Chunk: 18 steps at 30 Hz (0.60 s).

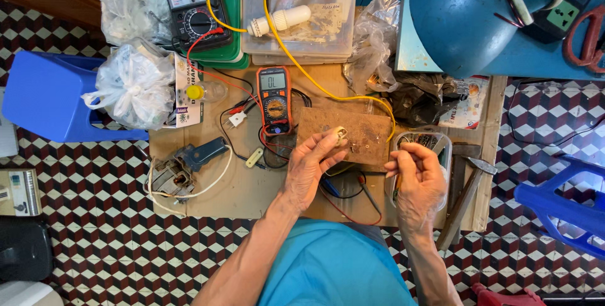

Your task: The person sits at a workbench repairing a lamp holder. They unscrew and open the holder with a screwdriver, strip and twist the ends of electrical wires by hand, thread the wires into the holder's terminals, and reassemble the holder's parts, tightening the connections.

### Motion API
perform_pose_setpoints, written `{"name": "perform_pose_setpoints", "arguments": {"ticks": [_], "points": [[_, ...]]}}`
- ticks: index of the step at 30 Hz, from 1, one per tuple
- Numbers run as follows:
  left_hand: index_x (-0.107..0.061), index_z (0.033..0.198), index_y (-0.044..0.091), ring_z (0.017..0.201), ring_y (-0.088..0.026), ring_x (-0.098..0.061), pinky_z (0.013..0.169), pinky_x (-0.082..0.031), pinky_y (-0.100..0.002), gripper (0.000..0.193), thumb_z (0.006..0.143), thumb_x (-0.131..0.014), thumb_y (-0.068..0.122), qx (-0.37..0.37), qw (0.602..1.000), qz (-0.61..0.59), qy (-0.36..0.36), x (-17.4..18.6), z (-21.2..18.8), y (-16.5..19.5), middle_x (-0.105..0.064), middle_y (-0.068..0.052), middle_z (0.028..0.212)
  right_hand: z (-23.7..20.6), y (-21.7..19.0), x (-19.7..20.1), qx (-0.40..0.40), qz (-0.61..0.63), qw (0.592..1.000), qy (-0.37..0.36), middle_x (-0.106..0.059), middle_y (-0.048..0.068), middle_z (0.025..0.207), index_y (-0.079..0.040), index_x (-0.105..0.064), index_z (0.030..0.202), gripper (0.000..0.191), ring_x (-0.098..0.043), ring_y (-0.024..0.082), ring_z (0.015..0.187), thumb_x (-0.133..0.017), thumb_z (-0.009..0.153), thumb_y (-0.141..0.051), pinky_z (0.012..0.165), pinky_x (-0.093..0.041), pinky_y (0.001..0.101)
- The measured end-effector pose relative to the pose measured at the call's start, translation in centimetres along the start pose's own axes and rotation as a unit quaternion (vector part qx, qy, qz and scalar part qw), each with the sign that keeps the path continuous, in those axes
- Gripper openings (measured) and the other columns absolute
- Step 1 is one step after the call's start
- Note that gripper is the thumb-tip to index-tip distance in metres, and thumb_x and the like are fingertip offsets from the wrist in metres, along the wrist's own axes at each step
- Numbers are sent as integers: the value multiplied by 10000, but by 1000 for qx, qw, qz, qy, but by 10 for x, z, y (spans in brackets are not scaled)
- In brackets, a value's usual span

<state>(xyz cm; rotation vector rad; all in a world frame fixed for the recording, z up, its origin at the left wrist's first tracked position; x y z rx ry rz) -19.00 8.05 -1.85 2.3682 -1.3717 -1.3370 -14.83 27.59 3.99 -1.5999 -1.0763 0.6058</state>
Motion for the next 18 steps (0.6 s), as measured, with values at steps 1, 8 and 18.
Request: {"name": "perform_pose_setpoints", "arguments": {"ticks": [1,8,18], "points": [[-679,1250,27,1060,-132,-675,960,-564,-304,333,974,-709,210,2,1000,6,-10,-5,-3,-3,-710,-48,1107,-4,-3,4,-6,-6,1000,-9,-712,59,987,-20,-650,1180,168,-689,112,830,-611,1028,-80,731,-582,236],[-710,1217,-12,1036,-117,-685,942,-580,-254,318,971,-727,188,-12,995,81,-56,-33,-14,-8,-716,-68,1229,-25,-40,-21,131,-67,981,-123,-664,58,1136,2,-672,1231,236,-650,105,1035,-665,999,-41,910,-533,218],[-718,1259,25,1066,-99,-679,975,-560,-269,360,978,-711,250,24,984,139,-111,-55,-33,3,-704,-48,1259,-27,-31,-6,55,-12,989,-138,-710,64,1092,-11,-710,1186,203,-701,104,991,-680,993,-62,890,-589,243]]}}
Point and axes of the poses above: each hand's wrist, its own z-axis towards the middle knuckle, its own x-axis out of the back of the hand, y = z × x, the point moved 5 cm from there along z, towards the middle knuckle
